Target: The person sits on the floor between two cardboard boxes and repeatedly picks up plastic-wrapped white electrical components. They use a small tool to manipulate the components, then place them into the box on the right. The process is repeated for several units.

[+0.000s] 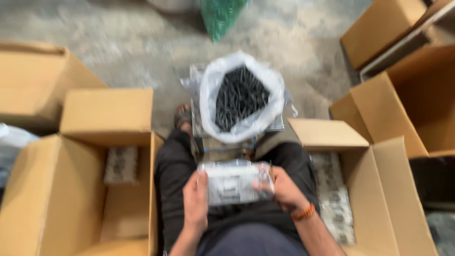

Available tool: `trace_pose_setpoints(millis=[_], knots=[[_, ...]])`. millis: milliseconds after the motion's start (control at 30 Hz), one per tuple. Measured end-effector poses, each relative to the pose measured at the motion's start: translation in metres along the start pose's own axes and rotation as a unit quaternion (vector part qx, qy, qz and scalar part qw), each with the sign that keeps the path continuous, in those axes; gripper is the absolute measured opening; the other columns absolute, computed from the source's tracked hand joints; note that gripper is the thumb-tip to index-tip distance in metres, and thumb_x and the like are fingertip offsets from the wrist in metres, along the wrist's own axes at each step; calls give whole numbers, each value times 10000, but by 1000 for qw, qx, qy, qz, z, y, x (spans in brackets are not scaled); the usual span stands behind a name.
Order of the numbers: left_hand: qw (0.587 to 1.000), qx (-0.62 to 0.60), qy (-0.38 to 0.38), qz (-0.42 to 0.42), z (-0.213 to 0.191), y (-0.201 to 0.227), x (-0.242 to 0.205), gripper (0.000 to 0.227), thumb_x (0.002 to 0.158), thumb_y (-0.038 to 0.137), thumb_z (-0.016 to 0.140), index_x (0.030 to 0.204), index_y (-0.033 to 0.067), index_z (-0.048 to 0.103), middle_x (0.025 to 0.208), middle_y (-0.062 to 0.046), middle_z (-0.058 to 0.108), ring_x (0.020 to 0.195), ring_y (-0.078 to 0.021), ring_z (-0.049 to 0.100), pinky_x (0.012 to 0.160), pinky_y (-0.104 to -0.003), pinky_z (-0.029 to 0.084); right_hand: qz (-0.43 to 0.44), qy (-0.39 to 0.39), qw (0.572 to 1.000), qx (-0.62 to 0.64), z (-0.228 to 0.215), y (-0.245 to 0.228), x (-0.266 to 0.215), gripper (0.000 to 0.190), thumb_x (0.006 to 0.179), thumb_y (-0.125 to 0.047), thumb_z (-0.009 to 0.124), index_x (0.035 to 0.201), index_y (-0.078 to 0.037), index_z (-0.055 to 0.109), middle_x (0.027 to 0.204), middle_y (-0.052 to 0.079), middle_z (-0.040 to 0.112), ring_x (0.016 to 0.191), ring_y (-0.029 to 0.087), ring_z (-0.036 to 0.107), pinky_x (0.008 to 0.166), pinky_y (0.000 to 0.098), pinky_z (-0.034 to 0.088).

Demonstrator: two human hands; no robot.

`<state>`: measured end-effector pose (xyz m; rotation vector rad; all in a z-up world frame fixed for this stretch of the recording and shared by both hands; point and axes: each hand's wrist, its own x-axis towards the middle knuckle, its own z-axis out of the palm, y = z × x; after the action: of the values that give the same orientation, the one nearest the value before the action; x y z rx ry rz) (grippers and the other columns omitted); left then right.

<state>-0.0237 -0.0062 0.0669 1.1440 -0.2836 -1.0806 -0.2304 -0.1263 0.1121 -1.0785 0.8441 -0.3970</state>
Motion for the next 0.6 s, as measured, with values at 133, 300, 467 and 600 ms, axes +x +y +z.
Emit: trace_pose_setpoints(millis=[133,300,467,600], knots=[[998,-12,29,55,-3,5,-1,225,1023,154,663,1048,-62,721,902,-15,715,797,-53,604,721,-215,487,-1,18,999,42,-6,5,-3,502,818,-56,774,1302,-19,647,1147,46,747,997,104,686,868,283,564],[986,74,63,139,-1,18,-10,167,1029,105,659,1023,-38,746,853,2,703,743,-18,581,651,-181,471,3,-10,998,63,1,7,-6,377,906,-81,764,1250,46,677,1020,53,732,870,91,662,755,264,553],[967,69,97,225,-14,32,7,157,1102,102,639,1022,-23,689,928,-10,702,806,-31,584,718,-188,490,-16,47,994,100,-4,9,-5,320,915,-143,774,1194,-16,681,653,-84,561,427,-28,407,374,158,333],[983,-112,77,127,-27,50,20,116,1086,123,615,1042,20,645,941,-62,733,776,-120,690,690,-266,575,5,125,985,121,-9,10,-5,297,951,-208,716,1177,-18,682,621,-85,533,401,-13,359,353,181,284]])
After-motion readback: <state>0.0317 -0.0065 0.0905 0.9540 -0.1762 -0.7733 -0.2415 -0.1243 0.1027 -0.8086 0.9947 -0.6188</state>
